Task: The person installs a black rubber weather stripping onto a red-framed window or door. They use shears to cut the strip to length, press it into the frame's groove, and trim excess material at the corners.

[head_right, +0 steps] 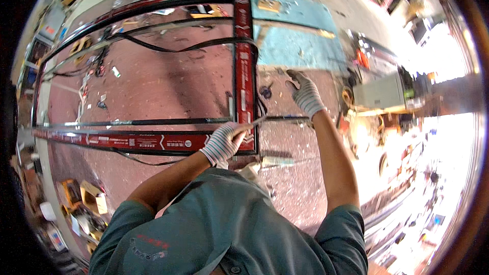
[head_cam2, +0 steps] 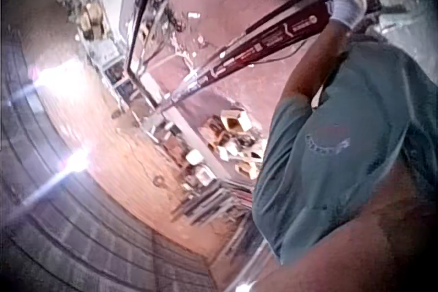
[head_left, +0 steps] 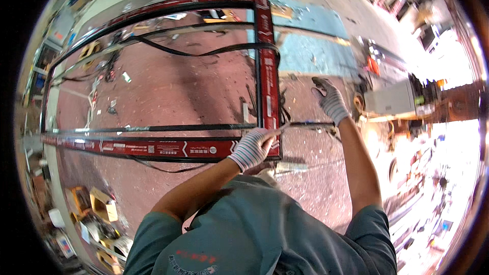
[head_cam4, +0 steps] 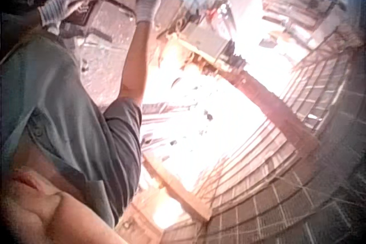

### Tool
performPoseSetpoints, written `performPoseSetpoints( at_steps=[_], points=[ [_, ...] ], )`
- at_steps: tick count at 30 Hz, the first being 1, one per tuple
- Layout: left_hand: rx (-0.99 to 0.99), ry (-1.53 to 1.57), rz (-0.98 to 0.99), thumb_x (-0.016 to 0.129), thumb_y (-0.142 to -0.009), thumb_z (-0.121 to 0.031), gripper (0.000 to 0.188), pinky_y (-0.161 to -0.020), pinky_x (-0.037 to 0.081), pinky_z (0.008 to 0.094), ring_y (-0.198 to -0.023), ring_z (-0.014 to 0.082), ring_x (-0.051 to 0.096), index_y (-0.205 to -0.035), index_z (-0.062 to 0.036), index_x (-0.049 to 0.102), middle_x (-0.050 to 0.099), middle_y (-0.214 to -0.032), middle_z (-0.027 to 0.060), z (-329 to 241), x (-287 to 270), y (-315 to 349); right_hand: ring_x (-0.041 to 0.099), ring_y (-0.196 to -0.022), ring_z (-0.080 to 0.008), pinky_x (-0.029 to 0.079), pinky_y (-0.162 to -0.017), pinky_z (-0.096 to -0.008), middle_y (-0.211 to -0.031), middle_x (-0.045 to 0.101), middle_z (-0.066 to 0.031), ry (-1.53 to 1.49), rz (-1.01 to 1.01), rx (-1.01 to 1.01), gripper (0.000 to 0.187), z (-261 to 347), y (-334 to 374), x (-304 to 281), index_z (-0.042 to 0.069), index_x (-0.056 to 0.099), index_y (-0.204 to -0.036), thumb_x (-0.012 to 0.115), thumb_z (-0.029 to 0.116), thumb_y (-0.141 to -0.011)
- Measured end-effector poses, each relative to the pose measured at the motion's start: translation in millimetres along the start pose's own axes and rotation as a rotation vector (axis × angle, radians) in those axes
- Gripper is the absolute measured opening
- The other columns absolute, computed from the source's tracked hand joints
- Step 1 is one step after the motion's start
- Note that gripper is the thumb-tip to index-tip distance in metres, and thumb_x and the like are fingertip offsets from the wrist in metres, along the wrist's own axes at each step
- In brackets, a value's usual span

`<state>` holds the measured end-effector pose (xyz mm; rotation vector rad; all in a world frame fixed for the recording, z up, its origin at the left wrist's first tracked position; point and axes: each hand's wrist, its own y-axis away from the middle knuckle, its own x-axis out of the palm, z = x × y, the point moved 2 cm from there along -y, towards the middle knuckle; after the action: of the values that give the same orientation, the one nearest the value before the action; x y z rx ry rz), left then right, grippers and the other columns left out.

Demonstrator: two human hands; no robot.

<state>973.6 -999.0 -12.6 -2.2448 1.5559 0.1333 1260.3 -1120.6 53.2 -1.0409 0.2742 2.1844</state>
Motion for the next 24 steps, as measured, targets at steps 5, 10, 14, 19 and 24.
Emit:
performPoseSetpoints(
  at_steps=[5, 10, 14, 19, 24],
  points=[
    [-0.054, -0.034, 0.111, 0.057, -0.1, 0.0, 0.024, -0.071, 0.055, 0.0349, -0.076, 0.0236, 0.067, -0.12, -0.0011, 0.07, 0.068, -0.087, 0.0149, -17.8, -6.1, -11.9, 0.07, -0.106, -0.0215, 0.054, -0.094, -0.0304, -0.117, 0.071, -0.0124, -0.028, -0.239, 0.159, 0.024, -4.4, 153.4, -37.0, 0.001, 0.07, -0.118, 0.068, 0.003, -0.094],
    [0.131, -0.158, 0.002, 0.062, -0.095, -0.001, 0.019, -0.083, 0.052, 0.0393, -0.088, 0.0285, 0.066, -0.112, -0.0043, 0.073, 0.07, -0.093, 0.012, -14.4, 10.1, -25.8, 0.071, -0.1, -0.0211, 0.056, -0.088, -0.0318, -0.106, 0.073, -0.0129, -0.113, -0.374, 0.469, 0.019, -52.2, 307.6, -2.5, 0.003, 0.073, -0.113, 0.069, 0.006, -0.095],
    [0.164, -0.298, 0.016, 0.066, -0.094, -0.004, 0.016, -0.088, 0.052, 0.0412, -0.094, 0.0297, 0.067, -0.107, -0.004, 0.073, 0.072, -0.097, 0.0113, -11.4, 24.9, -47.5, 0.072, -0.093, -0.0297, 0.057, -0.084, -0.0367, -0.104, 0.073, -0.0144, 0.074, -0.285, 0.658, 0.022, -110.6, 419.8, 56.4, 0.005, 0.074, -0.111, 0.073, 0.013, -0.09],
    [0.255, -0.555, -0.01, 0.069, -0.09, -0.005, 0.02, -0.103, 0.046, 0.0451, -0.112, 0.0327, 0.063, -0.109, -0.0056, 0.073, 0.072, -0.108, 0.0105, -8.8, 50.2, -69.6, 0.073, -0.097, -0.0247, 0.057, -0.085, -0.0352, -0.108, 0.076, -0.0158, -0.192, -0.083, 0.999, 0.027, -160.8, 511.4, 105.5, 0.0, 0.07, -0.116, 0.068, 0.017, -0.095],
    [0.236, -0.788, -0.011, 0.07, -0.09, -0.011, 0.032, -0.11, 0.043, 0.0477, -0.124, 0.0349, 0.056, -0.122, -0.0048, 0.069, 0.066, -0.125, 0.0142, -7.1, 65.5, -69.0, 0.073, -0.098, -0.0232, 0.055, -0.088, -0.0346, -0.109, 0.076, -0.0164, -0.18, 0.25, 1.039, 0.032, -225.9, 570.6, 119.1, 0.002, 0.07, -0.119, 0.064, 0.026, -0.098]
  ],
)
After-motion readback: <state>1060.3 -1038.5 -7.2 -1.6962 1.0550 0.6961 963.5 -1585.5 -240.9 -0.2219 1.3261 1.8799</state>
